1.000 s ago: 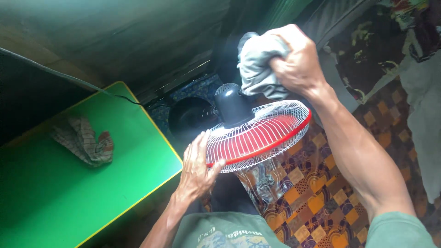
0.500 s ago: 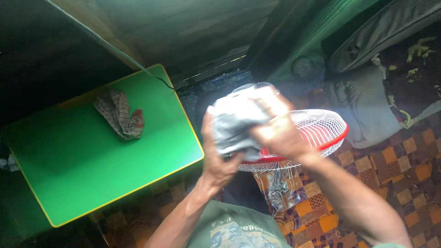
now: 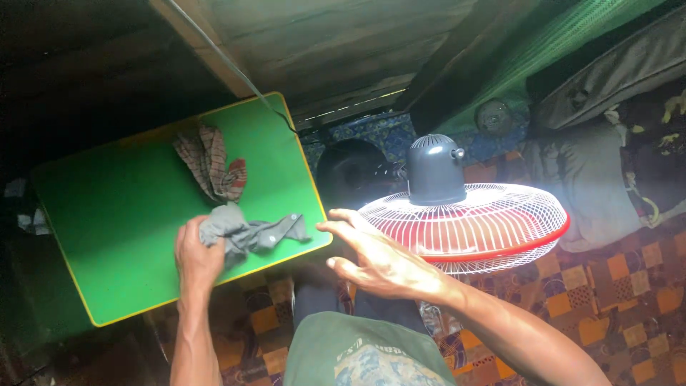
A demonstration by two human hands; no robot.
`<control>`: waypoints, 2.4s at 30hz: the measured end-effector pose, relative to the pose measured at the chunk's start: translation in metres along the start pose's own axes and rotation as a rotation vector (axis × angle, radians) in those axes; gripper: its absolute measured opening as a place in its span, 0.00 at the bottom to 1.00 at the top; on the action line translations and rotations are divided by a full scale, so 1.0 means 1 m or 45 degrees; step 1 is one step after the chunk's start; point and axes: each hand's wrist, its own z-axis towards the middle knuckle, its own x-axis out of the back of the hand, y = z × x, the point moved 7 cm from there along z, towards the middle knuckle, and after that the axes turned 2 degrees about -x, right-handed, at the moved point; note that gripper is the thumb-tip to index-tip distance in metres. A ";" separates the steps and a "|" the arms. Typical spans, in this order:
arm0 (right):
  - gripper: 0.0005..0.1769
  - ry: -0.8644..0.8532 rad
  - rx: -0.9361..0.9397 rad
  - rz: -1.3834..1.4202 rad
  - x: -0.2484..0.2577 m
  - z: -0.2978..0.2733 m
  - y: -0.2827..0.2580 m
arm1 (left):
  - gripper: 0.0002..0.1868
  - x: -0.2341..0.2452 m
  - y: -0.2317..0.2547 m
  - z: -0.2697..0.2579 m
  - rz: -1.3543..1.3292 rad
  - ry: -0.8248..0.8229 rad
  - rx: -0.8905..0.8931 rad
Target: Cleaning a standing electric fan using a rag.
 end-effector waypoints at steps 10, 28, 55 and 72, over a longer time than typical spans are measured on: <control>0.31 0.019 -0.509 0.046 0.024 -0.024 -0.007 | 0.40 -0.019 0.022 0.078 0.139 0.169 0.087; 0.33 0.678 0.373 0.086 0.082 0.031 0.007 | 0.16 0.022 0.274 -0.011 -1.464 -0.452 -0.094; 0.19 1.189 -0.159 -0.415 0.308 -0.136 0.136 | 0.44 0.000 0.311 -0.045 -0.562 -0.211 -0.735; 0.25 -0.503 -0.128 -1.260 0.097 0.050 0.138 | 0.57 -0.097 0.342 -0.108 -0.407 -0.635 -0.974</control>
